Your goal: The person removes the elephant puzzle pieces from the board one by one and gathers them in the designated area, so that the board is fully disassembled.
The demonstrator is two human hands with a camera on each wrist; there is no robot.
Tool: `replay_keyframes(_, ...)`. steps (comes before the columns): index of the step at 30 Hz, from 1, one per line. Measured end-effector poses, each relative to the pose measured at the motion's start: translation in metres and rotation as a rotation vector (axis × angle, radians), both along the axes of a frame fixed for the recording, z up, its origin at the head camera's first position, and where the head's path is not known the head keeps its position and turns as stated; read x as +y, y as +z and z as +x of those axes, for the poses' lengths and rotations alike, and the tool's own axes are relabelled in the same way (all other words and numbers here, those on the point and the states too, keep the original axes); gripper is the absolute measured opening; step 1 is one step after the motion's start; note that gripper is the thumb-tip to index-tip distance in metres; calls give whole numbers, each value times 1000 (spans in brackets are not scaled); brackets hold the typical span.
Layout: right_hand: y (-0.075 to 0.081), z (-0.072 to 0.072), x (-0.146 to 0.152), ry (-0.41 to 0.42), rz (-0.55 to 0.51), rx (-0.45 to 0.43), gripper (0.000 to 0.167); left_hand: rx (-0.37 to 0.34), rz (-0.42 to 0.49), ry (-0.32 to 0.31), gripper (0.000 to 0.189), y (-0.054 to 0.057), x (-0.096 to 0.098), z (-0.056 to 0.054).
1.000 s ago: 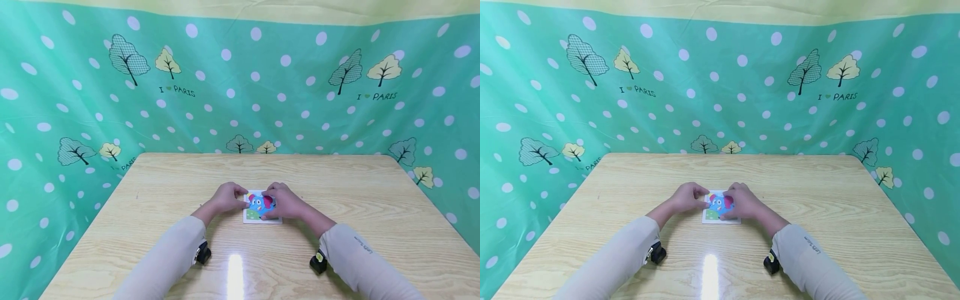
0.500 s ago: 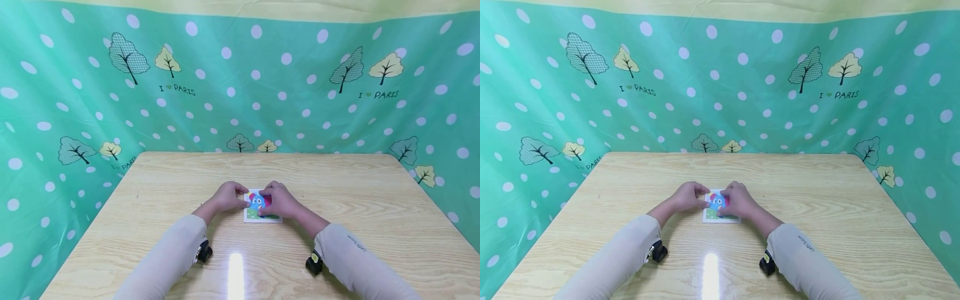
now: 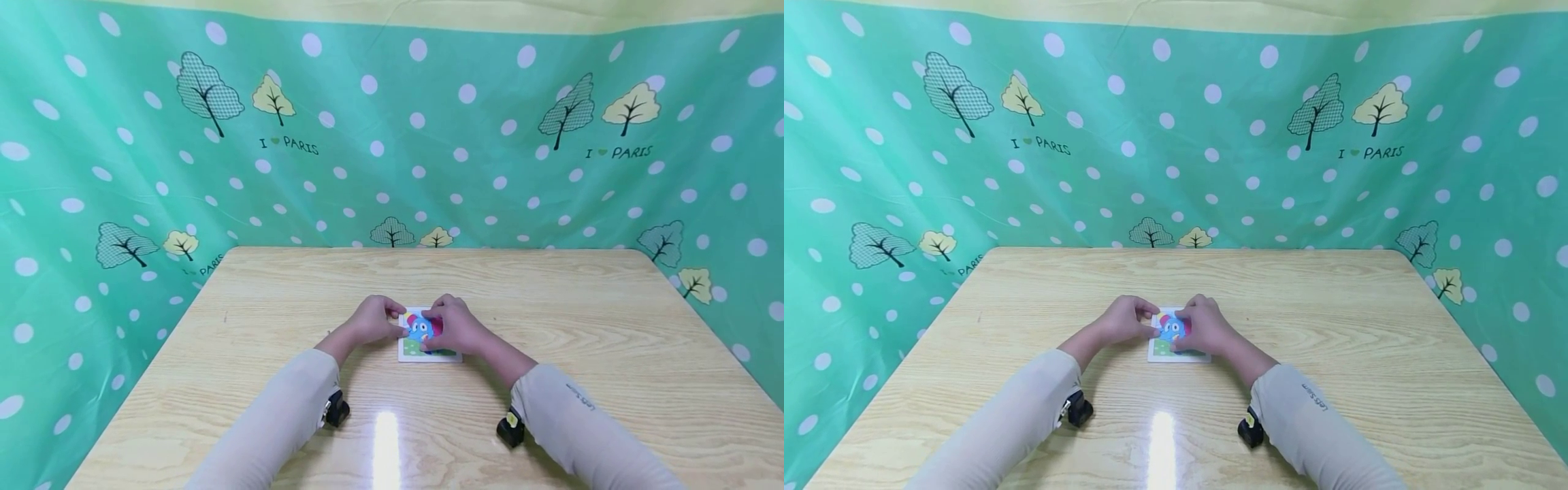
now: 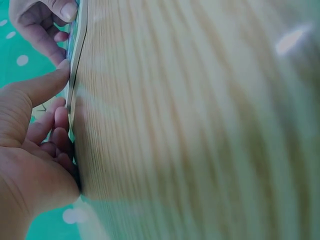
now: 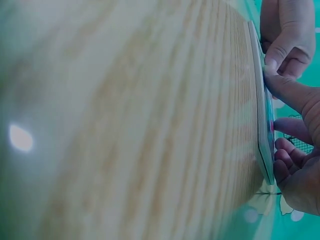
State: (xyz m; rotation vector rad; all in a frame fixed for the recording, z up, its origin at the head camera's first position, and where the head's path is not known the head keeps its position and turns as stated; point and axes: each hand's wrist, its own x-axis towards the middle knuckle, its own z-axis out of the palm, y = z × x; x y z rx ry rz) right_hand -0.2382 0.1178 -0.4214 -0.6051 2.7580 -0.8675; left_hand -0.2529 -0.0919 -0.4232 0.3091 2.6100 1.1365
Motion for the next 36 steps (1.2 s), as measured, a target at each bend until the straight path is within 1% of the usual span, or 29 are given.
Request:
replay_keyframes(6, 0, 0, -1, -15, -6, -9, 69, -19, 23, 14, 38, -4, 1, -2)
replay_keyframes(12, -1, 0, -1, -15, -14, -8, 68, -35, 53, 36, 38, -3, 1, -1)
replay_keyframes(20, -1, 0, -1, -23, -13, -17, 68, -11, 58, 49, 36, -5, 2, 0)
replay_keyframes(25, -1, 0, -1, -24, -8, -15, 68, 1, 54, 61, 35, -4, 4, 0)
replay_keyframes(32, -2, 0, -1, -17, -12, -9, 68, -8, 43, 75, 35, -3, 5, 1)
replay_keyframes(36, -2, 0, -2, -23, -9, -16, 69, -13, 56, 80, 35, -3, 6, 0)
